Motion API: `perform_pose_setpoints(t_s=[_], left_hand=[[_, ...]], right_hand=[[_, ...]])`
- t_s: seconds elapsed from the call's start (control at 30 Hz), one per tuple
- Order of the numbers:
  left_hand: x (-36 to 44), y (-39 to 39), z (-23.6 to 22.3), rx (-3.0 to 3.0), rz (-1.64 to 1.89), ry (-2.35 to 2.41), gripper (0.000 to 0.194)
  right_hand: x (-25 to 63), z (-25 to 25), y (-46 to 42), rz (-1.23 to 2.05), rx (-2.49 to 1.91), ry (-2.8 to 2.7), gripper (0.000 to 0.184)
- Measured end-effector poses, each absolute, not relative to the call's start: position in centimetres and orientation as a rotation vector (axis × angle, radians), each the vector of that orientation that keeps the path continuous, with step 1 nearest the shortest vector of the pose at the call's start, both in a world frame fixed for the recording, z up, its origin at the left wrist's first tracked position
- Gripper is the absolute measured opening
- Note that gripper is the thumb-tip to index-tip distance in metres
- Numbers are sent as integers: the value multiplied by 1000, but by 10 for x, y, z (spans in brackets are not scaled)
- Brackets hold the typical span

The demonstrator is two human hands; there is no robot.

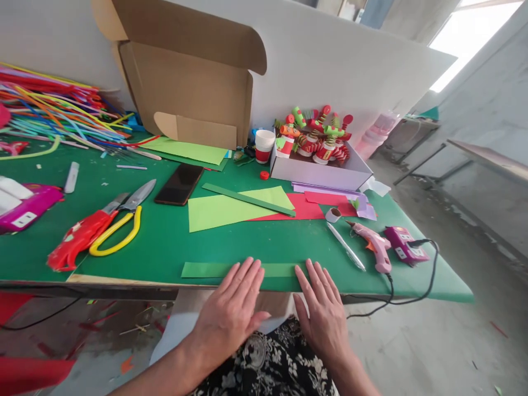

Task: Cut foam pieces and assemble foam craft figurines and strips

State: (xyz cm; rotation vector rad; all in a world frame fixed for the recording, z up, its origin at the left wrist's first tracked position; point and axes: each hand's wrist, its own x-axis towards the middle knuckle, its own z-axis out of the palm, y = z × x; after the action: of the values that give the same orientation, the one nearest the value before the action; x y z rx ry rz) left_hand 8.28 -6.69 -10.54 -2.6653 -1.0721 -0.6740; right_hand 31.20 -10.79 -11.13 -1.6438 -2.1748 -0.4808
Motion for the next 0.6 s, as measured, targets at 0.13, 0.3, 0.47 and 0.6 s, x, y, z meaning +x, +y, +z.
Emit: perform_pose_setpoints(t_s=[0.13,0.3,0.47,0.6], left_hand=[[36,-66,-101,-2637,-635,-1065,63],[1,-66,-102,-2606,-619,-1105,62],[-20,-65,-105,-2567,-626,-1157,67],[-29,-62,-104,-2568,-618,-1145,65]], right_hand=[[312,-110,-108,-481,-1648,-2175,62],[311,-110,-107,-494,-1646,-2178,62],[314,-112,-107,-461,-1650,-2157,58],[330,-116,-107,-492,-1672,-2105,53]])
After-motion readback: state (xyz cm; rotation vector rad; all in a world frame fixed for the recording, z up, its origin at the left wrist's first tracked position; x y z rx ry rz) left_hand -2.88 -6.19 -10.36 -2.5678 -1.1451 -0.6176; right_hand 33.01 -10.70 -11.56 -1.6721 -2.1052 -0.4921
